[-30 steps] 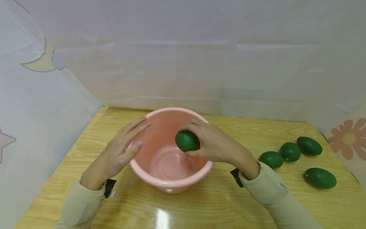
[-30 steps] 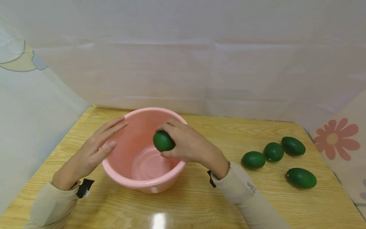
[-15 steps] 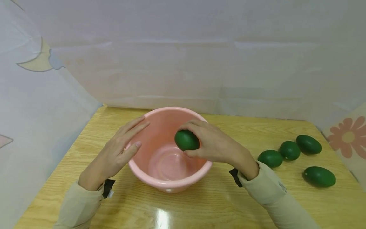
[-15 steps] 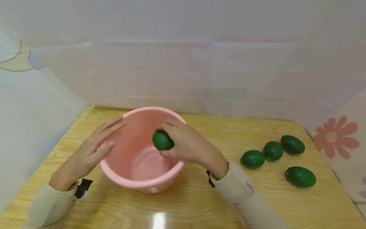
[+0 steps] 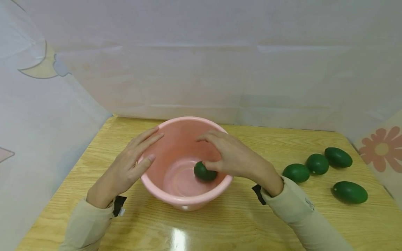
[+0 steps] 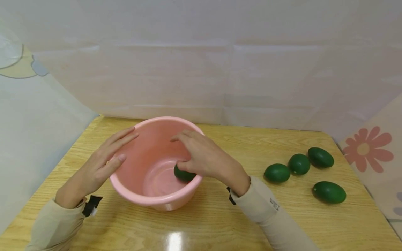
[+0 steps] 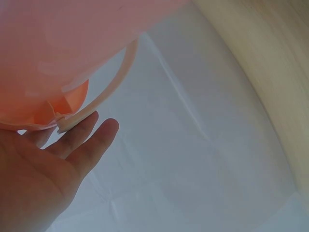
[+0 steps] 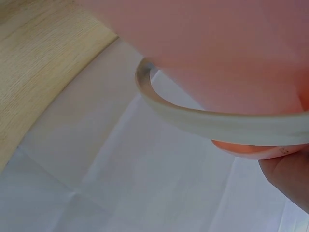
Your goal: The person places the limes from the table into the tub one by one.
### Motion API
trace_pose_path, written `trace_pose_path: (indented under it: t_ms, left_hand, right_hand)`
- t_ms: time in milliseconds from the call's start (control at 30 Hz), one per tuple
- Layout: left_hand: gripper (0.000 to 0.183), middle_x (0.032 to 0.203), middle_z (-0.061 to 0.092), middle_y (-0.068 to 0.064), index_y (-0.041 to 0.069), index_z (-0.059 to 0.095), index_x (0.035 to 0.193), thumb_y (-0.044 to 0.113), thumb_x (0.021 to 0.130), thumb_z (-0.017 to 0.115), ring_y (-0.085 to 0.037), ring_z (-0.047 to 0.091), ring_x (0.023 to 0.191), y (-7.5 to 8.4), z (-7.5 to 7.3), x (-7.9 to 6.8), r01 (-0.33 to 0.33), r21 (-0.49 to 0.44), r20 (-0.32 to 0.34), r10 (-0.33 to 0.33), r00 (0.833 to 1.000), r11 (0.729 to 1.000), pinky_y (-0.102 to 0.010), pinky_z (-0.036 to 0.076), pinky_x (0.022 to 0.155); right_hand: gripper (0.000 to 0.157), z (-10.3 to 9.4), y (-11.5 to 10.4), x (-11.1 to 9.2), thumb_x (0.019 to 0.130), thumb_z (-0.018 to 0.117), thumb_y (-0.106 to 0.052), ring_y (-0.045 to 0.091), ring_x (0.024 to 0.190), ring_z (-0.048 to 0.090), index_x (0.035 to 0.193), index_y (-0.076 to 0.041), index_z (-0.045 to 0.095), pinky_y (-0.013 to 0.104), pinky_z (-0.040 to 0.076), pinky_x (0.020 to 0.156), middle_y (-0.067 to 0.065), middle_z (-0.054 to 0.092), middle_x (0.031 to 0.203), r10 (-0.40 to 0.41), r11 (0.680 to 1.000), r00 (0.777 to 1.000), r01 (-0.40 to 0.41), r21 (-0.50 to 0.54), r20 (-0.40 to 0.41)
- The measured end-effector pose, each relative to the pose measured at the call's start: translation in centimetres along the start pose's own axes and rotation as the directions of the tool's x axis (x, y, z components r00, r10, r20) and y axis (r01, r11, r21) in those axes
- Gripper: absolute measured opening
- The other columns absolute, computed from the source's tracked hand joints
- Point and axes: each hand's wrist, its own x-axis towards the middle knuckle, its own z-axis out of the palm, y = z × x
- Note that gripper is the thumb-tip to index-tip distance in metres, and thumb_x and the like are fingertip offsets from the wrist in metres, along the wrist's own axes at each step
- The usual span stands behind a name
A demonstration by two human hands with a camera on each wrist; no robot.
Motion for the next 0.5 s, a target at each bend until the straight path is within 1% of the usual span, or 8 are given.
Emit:
trace_pose_path:
  t_ms: [67, 267, 500]
  left_hand:
    - [0.053, 0.162, 0.032, -0.003, 0.02, 0.043, 0.152, 0.016, 0.099, 0.051, -0.029, 0.03, 0.149, -0.02, -0.01, 0.02, 0.004, -0.006, 0.003, -0.004, 1.0, 1.0, -0.064, 0.028, 0.112]
    - [0.053, 0.161, 0.032, -0.003, 0.018, 0.044, 0.151, 0.014, 0.098, 0.052, -0.028, 0.03, 0.148, -0.06, -0.01, 0.05, -0.005, -0.007, 0.002, 0.005, 1.0, 1.0, -0.063, 0.029, 0.112]
    - [0.053, 0.161, 0.033, -0.003, 0.019, 0.045, 0.151, 0.014, 0.099, 0.051, -0.029, 0.031, 0.148, -0.1, 0.0, -0.05, -0.014, 0.0, -0.007, 0.014, 1.0, 1.0, -0.063, 0.029, 0.111]
  right_hand:
    - [0.054, 0.02, 0.01, -0.06, 0.085, 0.076, -0.023, 0.019, 0.131, 0.052, 0.134, -0.013, 0.058, 0.041, 0.043, 0.108, -0.001, 0.059, 0.135, 0.014, 1.0, 1.0, -0.014, 0.008, -0.002]
    - [0.054, 0.09, 0.05, -0.19, 0.083, 0.075, -0.02, 0.02, 0.131, 0.052, 0.134, -0.011, 0.058, 0.043, 0.043, 0.109, -0.001, 0.06, 0.134, 0.0, 1.0, 1.0, 0.001, 0.026, -0.027]
    - [0.055, 0.16, 0.06, -0.23, 0.085, 0.076, -0.027, 0.02, 0.133, 0.051, 0.135, -0.013, 0.058, 0.042, 0.042, 0.111, -0.002, 0.059, 0.136, -0.012, 1.0, 0.999, 0.013, 0.021, -0.039]
